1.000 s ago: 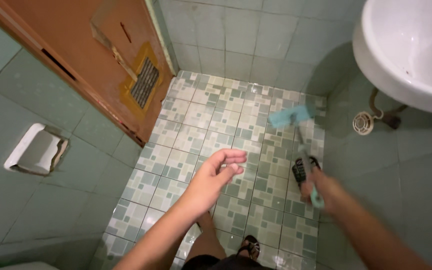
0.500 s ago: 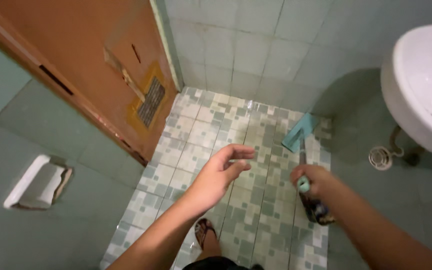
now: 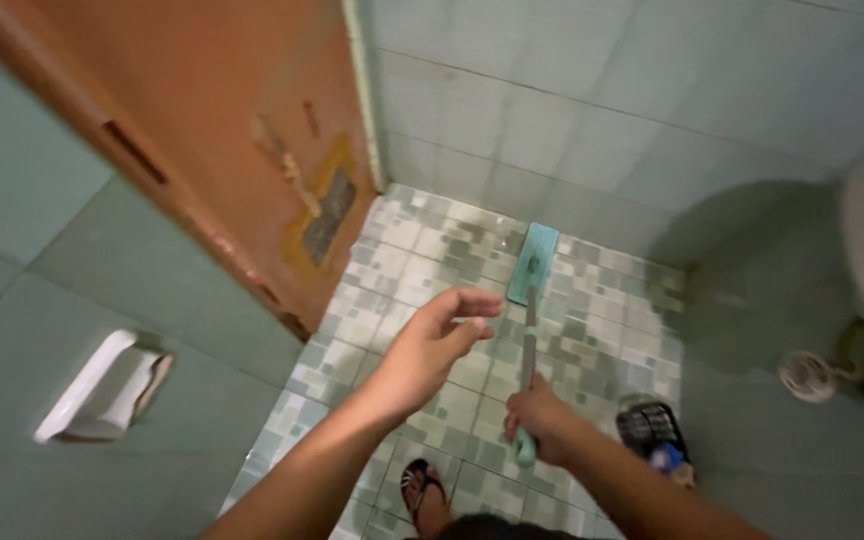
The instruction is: The person mops a bathroom floor. They use a scoop to pour water from a bucket onto the tiled floor and then scrub the surface with a long-handled mop, working around the toilet and sink.
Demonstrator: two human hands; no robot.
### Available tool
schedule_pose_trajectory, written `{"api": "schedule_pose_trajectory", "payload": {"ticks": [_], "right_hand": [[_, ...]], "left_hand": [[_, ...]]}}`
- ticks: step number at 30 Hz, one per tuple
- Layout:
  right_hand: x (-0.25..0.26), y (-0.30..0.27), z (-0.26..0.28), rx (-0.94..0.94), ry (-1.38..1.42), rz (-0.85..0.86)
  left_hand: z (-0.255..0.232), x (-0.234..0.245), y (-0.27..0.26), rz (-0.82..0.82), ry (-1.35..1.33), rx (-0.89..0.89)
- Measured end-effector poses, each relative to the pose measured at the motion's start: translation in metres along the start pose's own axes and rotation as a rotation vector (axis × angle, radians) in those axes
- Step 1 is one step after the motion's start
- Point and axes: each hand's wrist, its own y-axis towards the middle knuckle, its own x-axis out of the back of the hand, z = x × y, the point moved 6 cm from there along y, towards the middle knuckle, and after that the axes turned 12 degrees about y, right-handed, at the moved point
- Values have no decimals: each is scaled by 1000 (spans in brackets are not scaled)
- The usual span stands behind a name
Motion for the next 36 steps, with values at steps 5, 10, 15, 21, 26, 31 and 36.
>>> {"api": "schedule_pose_trajectory", "payload": {"ticks": [5, 10, 15, 21, 26, 31, 36], "right_hand": [[-40, 16, -31, -37, -171, 85], [-52, 59, -47, 15, -282, 173], [-60, 96, -14, 111, -443, 364], [-50, 122, 67, 61, -725, 361], [-39, 143, 101, -194, -32, 345], [-16, 135, 56, -334, -198, 484], [45, 68, -2, -216, -416, 505]], "left_hand": [[5, 33, -22, -81, -47, -8], [23, 60, -54, -176, -39, 93], [34, 61, -75, -250, -98, 14], [34, 47, -107, -323, -154, -47], [32, 23, -143, -404, -142, 9], [28, -38, -185, -501, -135, 71], [28, -122, -223, -576, -167, 91]]}}
